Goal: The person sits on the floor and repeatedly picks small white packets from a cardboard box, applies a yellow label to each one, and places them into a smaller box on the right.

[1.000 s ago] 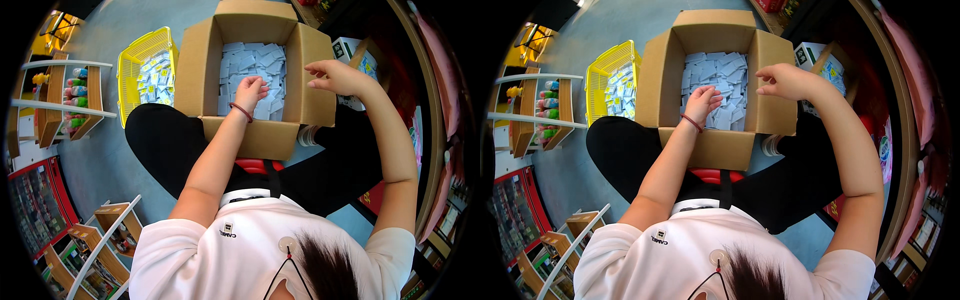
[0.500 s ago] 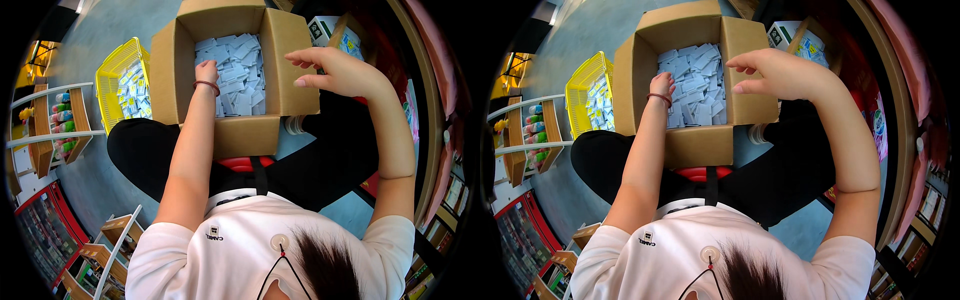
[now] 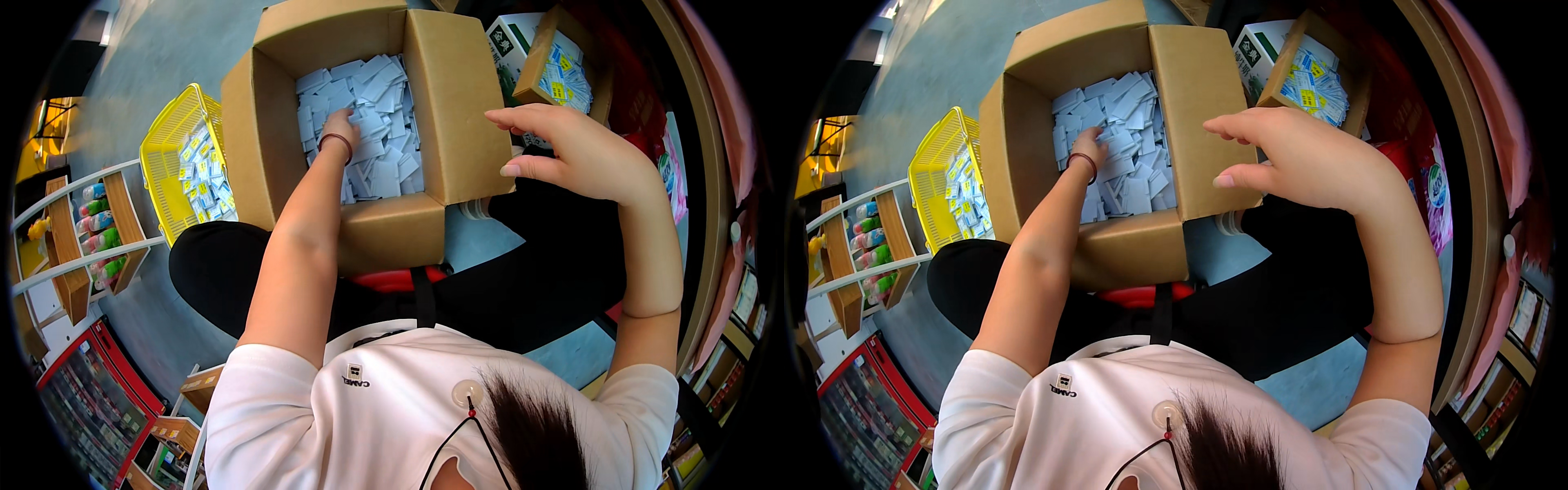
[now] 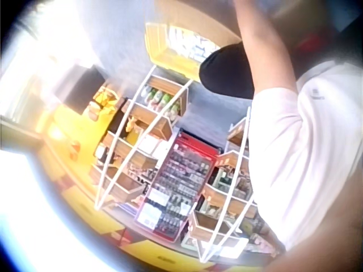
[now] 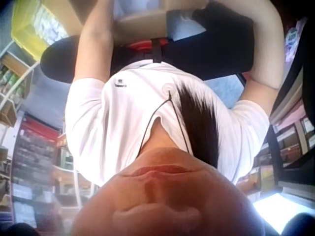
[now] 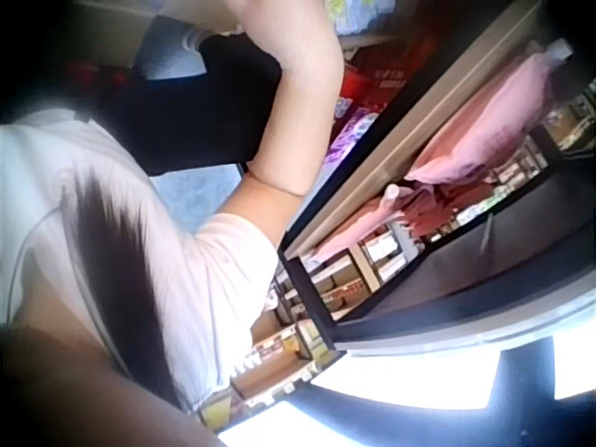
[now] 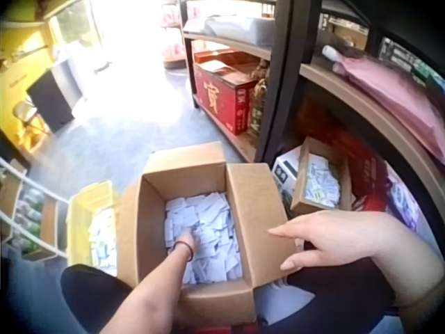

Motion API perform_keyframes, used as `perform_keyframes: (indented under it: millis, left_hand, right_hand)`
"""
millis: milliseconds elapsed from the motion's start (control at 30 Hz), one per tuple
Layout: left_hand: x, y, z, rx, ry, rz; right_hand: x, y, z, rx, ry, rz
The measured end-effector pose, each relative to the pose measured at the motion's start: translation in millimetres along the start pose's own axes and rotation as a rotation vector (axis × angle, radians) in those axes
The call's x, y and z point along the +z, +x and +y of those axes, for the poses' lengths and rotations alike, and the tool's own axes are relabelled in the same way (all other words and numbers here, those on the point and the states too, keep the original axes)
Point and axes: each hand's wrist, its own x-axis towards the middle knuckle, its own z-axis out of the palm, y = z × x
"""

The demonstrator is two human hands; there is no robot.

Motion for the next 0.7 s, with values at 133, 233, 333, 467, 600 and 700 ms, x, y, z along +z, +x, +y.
perform_keyframes:
  millis: [133, 233, 333, 467, 600, 700]
  left_hand:
    - [5, 5, 8, 0.120, 0.093, -0.052]
    - [7, 3, 25, 0.146, 0.251, -0.118]
    - [6, -3, 46, 0.113, 0.429, -0.211]
    - [12, -7, 54, 0.124, 0.547, -0.264]
    - [21, 8, 39, 0.089, 0.369, -0.322]
    - [13, 11, 25, 0.083, 0.014, -0.262]
  right_hand:
    - [-4, -2, 2, -0.030, 0.017, 0.016]
    - [-6, -2, 2, -0.043, 0.016, 0.034]
    - [-4, -2, 7, -0.079, 0.008, 0.064]
    - [-7, 0, 3, -0.013, -0.004, -0.029]
    - [-4, 3, 4, -0.023, -0.024, -0.017]
    - [-3, 8, 1, -0.005, -0.020, -0.027]
